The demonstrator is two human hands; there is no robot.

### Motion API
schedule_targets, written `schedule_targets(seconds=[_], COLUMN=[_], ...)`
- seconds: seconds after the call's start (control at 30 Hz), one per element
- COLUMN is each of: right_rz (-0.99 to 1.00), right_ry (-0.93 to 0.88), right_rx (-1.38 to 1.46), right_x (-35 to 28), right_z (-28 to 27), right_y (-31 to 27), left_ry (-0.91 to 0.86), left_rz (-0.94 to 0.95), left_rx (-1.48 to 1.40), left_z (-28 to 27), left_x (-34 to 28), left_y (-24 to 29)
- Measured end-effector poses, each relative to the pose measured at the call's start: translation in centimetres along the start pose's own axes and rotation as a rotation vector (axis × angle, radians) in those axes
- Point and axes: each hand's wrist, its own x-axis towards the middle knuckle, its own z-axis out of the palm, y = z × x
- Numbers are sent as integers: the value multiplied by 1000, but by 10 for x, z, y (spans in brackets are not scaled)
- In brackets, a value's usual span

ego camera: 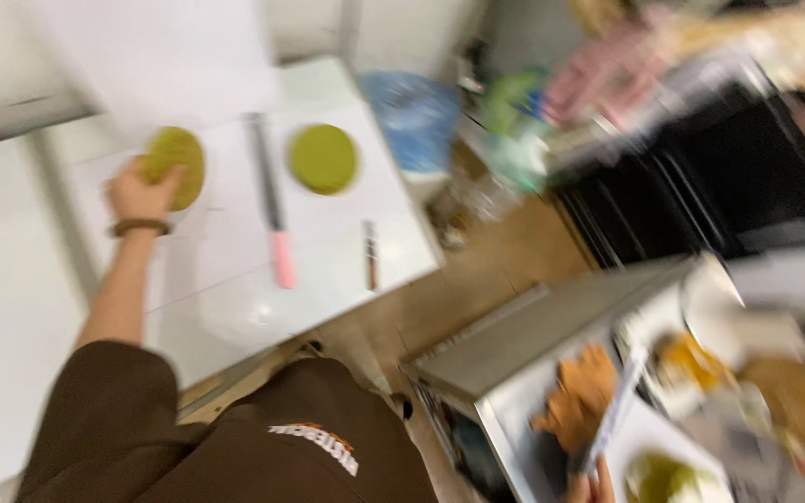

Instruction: Assembling a layer cake by stacking cake rounds and spreading frosting between them using a spatula.

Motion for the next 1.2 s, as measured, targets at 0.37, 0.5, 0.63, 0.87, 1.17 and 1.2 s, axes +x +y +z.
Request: schedule_targets(seconds=[0.37, 0.5, 0.63, 0.87, 1.17, 1.2], right_rz=[-127, -101, 31, 160, 109, 96], right_ry=[614, 703, 734, 709, 790, 750], right_rx=[65, 38, 184, 416, 553, 602], right_x=[-70, -99, -119, -93, -101, -103], right_z=[-83, -150, -176, -108, -76, -74], right_y=[-148, -120, -48, 2, 15, 18], left_ry=[-944, -1518, -1749, -1946, -1687, -1584], left_rz=[14, 125, 553, 599, 748, 825], left_rx=[-1072, -1190, -1096, -916, -882, -740], left_z=[68, 86, 115, 146, 141, 136], left_x=[-194, -312, -406, -490, -486, -481], left_y=[456, 614, 712, 770, 774, 775])
